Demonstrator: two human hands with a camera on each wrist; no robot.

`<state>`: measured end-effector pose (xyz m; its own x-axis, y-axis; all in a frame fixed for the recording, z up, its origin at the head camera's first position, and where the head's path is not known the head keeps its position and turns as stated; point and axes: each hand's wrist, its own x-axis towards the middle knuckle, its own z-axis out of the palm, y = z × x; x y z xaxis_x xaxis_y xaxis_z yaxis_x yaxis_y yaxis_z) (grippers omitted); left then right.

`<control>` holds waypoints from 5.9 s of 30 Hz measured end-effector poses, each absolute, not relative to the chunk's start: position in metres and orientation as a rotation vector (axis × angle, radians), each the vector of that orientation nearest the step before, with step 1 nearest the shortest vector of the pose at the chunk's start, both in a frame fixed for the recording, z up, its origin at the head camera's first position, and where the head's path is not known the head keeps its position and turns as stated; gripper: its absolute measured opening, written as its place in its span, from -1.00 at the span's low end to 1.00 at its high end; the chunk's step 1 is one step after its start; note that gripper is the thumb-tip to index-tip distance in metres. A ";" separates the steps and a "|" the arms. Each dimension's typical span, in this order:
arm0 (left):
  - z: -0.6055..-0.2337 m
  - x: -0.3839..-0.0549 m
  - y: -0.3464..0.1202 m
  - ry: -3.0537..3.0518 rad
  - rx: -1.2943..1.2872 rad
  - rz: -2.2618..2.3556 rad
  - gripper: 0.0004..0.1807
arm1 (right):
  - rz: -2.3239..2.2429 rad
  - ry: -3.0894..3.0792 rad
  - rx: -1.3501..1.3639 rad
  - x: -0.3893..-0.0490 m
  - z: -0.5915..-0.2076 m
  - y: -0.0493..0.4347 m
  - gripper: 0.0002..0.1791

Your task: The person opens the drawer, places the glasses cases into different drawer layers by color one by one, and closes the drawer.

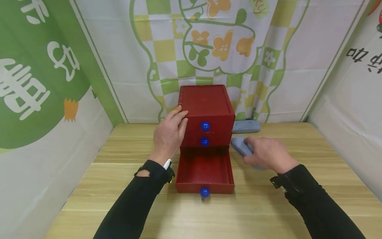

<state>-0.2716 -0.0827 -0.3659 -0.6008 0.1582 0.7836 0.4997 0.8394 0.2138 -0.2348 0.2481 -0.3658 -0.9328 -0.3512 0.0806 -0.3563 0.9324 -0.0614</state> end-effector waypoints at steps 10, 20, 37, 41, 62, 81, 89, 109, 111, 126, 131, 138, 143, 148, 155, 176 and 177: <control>-0.366 -0.272 -0.082 -2.193 -0.472 -0.530 -0.64 | 0.073 -2.942 0.635 -0.217 -0.353 0.242 -0.42; -0.366 -0.273 -0.083 -2.187 -0.475 -0.534 -0.65 | 0.045 -2.914 0.719 -0.213 -0.350 0.212 -0.40; -0.367 -0.273 -0.084 -2.193 -0.468 -0.515 -0.64 | -0.096 -2.902 0.940 -0.232 -0.371 0.144 -0.38; -0.368 -0.273 -0.084 -2.189 -0.470 -0.510 -0.65 | -0.145 -2.862 0.981 -0.235 -0.381 0.137 -0.41; -0.366 -0.272 -0.083 -2.168 -0.471 -0.515 -0.66 | -0.257 -2.549 1.056 -0.252 -0.428 0.129 -0.60; -0.372 -0.268 -0.083 -2.109 -0.481 -0.504 -0.69 | -0.222 -2.443 1.057 -0.252 -0.442 0.129 -0.75; -0.371 -0.269 -0.084 -2.114 -0.481 -0.500 -0.68 | -0.078 -2.482 1.109 -0.239 -0.429 0.127 -0.96; -0.370 -0.268 -0.083 -2.143 -0.474 -0.503 -0.67 | -0.240 -2.611 1.011 -0.234 -0.432 0.127 -0.87; -0.370 -0.268 -0.083 -2.143 -0.475 -0.504 -0.66 | -0.245 -2.607 1.005 -0.234 -0.433 0.127 -0.87; -0.370 -0.269 -0.084 -2.132 -0.473 -0.521 -0.67 | -0.171 -2.685 0.997 -0.234 -0.432 0.128 -0.80; -0.370 -0.269 -0.084 -2.142 -0.472 -0.519 -0.66 | -0.115 -2.670 1.007 -0.234 -0.433 0.130 -0.80; -0.369 -0.270 -0.085 -2.132 -0.477 -0.517 -0.67 | -0.040 -2.619 1.037 -0.239 -0.430 0.139 -0.78; -0.366 -0.271 -0.084 -2.132 -0.481 -0.505 -0.67 | 0.037 -2.669 1.035 -0.240 -0.421 0.146 -0.73; -0.364 -0.271 -0.084 -2.130 -0.490 -0.506 -0.66 | 0.068 -2.625 1.007 -0.239 -0.405 0.160 -0.76; -0.361 -0.271 -0.084 -2.139 -0.484 -0.505 -0.66 | 0.069 -2.687 0.870 -0.245 -0.383 0.191 -0.93; -0.370 -0.267 -0.085 -2.139 -0.477 -0.468 -0.68 | 0.086 -2.801 0.566 -0.312 -0.413 0.241 -0.72; -0.370 -0.267 -0.086 -2.137 -0.476 -0.467 -0.68 | 0.092 -2.813 0.553 -0.315 -0.415 0.241 -0.70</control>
